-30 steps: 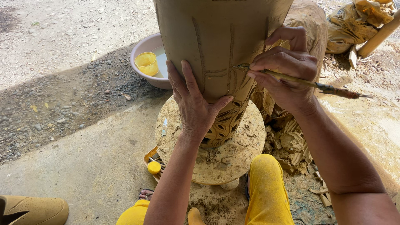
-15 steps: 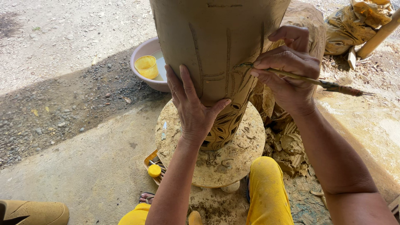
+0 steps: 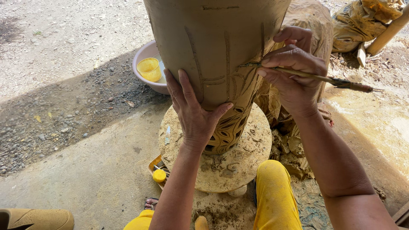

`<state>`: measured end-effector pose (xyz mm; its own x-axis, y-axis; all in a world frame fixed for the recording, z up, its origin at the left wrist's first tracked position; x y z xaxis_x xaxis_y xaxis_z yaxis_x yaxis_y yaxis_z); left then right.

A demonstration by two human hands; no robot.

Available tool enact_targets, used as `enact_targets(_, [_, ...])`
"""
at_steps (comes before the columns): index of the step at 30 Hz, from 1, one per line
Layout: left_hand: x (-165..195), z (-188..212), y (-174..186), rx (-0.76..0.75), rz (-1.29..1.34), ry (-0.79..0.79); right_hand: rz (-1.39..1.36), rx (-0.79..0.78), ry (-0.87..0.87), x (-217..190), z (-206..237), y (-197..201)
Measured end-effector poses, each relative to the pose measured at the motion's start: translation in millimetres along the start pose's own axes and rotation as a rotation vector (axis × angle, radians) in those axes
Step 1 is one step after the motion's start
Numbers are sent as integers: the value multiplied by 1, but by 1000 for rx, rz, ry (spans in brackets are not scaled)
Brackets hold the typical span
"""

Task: The person sits on the ground and carves a decorative pattern into a large, upright clay pot using a small carving tool. They rotate the pot on a wooden stand to work on different sections of the design.

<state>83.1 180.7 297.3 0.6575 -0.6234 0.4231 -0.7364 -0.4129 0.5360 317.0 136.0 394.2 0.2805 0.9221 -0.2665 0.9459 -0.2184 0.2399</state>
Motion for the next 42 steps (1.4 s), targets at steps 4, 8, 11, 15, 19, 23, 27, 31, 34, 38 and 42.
enact_targets(4, [2, 0, 3, 4, 22, -10, -46, -4, -34, 3, 2, 3])
enact_targets(8, [4, 0, 5, 4, 26, -14, -94, 8, -51, 6, 4, 4])
enact_targets(11, [4, 0, 5, 4, 28, -13, -120, 17, -66, 8, 5, 4])
enact_targets(15, [4, 0, 5, 4, 25, -16, -157, 30, -79, 10, 7, 4])
enact_targets(19, [4, 1, 4, 9, 18, -15, -142, 39, -90, 9, 9, 5])
enact_targets(23, [2, 0, 3, -4, 15, -4, -141, 41, -89, 9, 8, 4])
enact_targets(27, [2, 0, 2, 6, 3, -9, -148, 48, -80, 10, 9, 5])
enact_targets(31, [2, 0, 0, 10, -1, -5, -148, 53, -88, 14, 10, 6])
enact_targets(34, [1, 0, 0, 13, 3, -2, -132, 40, -43, 13, 8, 6])
enact_targets(38, [2, 0, 2, 19, -4, -28, -172, 97, 38, 8, 8, 18])
enact_targets(42, [-2, -3, 2, -2, 18, 1, -137, 252, 21, 4, 19, 41])
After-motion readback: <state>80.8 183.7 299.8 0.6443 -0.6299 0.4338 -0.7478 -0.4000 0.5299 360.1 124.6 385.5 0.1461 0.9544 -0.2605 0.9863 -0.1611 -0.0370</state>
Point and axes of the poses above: each hand's wrist, its own z-axis away from the middle knuckle, its own y-axis out of the back of the hand, x = y × z, the point moved 10 cm from there along -z, towards the middle knuckle, and after that the axes turned 10 degrees about -x, right-handed, at the moved point
